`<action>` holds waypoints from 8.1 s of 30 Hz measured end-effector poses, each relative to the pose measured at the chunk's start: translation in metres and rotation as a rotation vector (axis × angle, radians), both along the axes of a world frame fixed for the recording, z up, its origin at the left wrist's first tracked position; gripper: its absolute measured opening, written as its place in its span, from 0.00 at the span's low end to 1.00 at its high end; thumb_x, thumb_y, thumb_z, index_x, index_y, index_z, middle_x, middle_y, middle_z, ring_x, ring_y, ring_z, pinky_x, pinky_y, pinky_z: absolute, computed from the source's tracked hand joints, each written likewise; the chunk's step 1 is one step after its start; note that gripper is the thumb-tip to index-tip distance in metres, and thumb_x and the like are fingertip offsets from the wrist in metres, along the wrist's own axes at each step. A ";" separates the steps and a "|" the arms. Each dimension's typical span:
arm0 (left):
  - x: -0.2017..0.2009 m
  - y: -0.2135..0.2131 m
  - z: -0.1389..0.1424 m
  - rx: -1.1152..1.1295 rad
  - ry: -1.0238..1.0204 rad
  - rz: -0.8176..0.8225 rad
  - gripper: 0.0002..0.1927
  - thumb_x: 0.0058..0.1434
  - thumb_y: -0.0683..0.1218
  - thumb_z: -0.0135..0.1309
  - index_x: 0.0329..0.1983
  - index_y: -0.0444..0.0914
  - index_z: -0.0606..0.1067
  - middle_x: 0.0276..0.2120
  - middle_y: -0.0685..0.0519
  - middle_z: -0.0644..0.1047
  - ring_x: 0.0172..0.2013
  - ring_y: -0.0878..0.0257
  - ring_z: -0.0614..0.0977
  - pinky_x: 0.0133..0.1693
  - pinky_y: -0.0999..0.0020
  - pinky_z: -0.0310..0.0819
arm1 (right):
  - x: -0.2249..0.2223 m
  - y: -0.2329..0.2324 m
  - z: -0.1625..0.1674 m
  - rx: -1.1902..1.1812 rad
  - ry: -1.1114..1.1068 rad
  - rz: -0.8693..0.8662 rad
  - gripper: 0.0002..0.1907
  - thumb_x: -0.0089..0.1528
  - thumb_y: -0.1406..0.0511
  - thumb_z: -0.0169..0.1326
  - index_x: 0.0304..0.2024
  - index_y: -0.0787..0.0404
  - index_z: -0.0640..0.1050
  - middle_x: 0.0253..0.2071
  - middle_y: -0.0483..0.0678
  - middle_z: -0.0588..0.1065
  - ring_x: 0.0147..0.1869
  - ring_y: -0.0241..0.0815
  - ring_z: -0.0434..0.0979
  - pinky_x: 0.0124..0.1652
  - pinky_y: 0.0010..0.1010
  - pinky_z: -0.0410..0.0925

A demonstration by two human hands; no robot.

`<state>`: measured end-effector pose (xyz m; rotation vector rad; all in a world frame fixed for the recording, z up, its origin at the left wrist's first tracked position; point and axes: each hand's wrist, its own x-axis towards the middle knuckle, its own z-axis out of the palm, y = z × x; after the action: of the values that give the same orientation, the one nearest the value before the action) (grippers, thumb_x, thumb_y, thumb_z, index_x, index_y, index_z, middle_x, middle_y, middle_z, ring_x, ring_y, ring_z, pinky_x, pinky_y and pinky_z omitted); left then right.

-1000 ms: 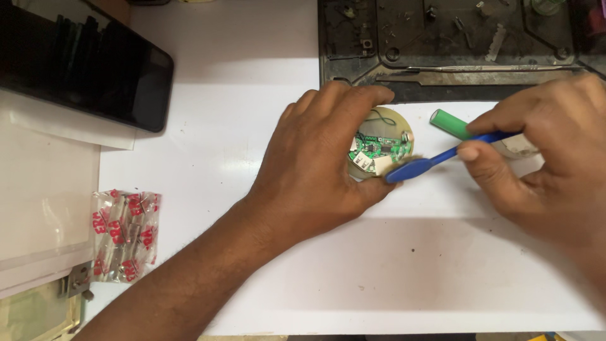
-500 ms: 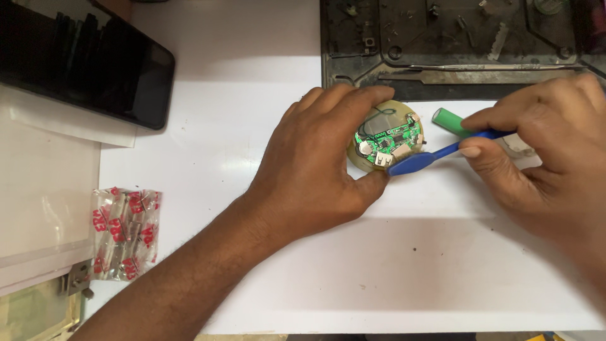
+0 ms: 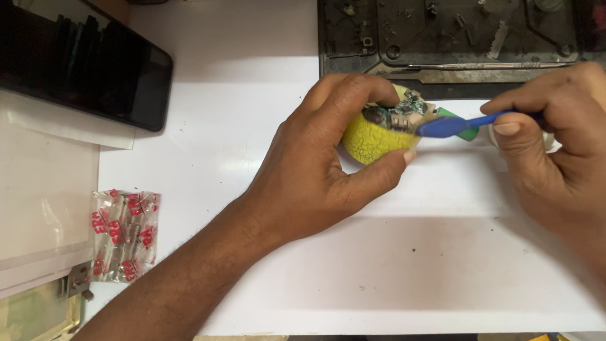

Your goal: The person cleans the exposed circuit board of a small yellow cylindrical speaker with a blue brush, then seats a green cylindrical battery onto the board and presses the speaker shell and white base back together, rotating the device to align the parts.

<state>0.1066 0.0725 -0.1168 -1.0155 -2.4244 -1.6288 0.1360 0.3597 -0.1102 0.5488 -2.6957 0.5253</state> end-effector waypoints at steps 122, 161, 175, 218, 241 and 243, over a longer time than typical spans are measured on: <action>0.015 0.003 0.024 -0.047 0.114 0.209 0.19 0.57 0.46 0.68 0.45 0.36 0.73 0.60 0.43 0.72 0.56 0.48 0.80 0.51 0.55 0.80 | 0.006 -0.027 -0.008 -0.295 -0.021 0.048 0.09 0.64 0.65 0.58 0.43 0.64 0.80 0.38 0.45 0.77 0.39 0.37 0.74 0.39 0.26 0.67; 0.014 0.007 0.021 0.130 -0.266 0.073 0.20 0.59 0.51 0.67 0.46 0.36 0.74 0.43 0.51 0.73 0.43 0.64 0.77 0.41 0.66 0.75 | 0.004 -0.033 -0.001 -0.295 0.110 0.025 0.08 0.67 0.66 0.62 0.46 0.64 0.79 0.40 0.48 0.78 0.40 0.37 0.76 0.34 0.22 0.67; 0.009 0.007 0.017 0.311 -0.470 -0.045 0.21 0.62 0.50 0.63 0.50 0.35 0.69 0.42 0.49 0.75 0.41 0.66 0.81 0.40 0.68 0.79 | 0.005 -0.022 -0.004 -0.325 0.069 -0.021 0.09 0.70 0.67 0.62 0.49 0.66 0.80 0.41 0.50 0.77 0.37 0.34 0.74 0.36 0.21 0.68; -0.008 0.001 0.003 0.397 -0.563 -0.220 0.30 0.58 0.37 0.67 0.61 0.41 0.67 0.58 0.48 0.75 0.62 0.57 0.80 0.66 0.58 0.76 | 0.007 -0.011 -0.001 -0.221 0.057 0.062 0.12 0.73 0.62 0.58 0.48 0.66 0.78 0.41 0.49 0.76 0.39 0.37 0.73 0.39 0.25 0.67; -0.004 -0.002 0.011 0.443 -0.695 -0.269 0.37 0.57 0.50 0.69 0.67 0.40 0.68 0.61 0.44 0.76 0.66 0.52 0.77 0.73 0.49 0.69 | 0.009 -0.022 0.005 -0.393 0.028 0.031 0.14 0.74 0.60 0.54 0.46 0.67 0.76 0.40 0.49 0.74 0.37 0.35 0.73 0.37 0.20 0.66; -0.005 -0.002 0.009 0.484 -0.675 -0.269 0.35 0.57 0.48 0.69 0.66 0.41 0.67 0.62 0.47 0.75 0.66 0.54 0.76 0.74 0.51 0.67 | 0.007 -0.024 0.002 -0.357 0.095 0.099 0.14 0.73 0.60 0.55 0.46 0.67 0.76 0.40 0.49 0.75 0.37 0.35 0.72 0.36 0.20 0.65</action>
<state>0.1013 0.0706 -0.1074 -0.8185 -2.0384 -2.8484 0.1429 0.3358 -0.1083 0.5896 -2.4155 0.9562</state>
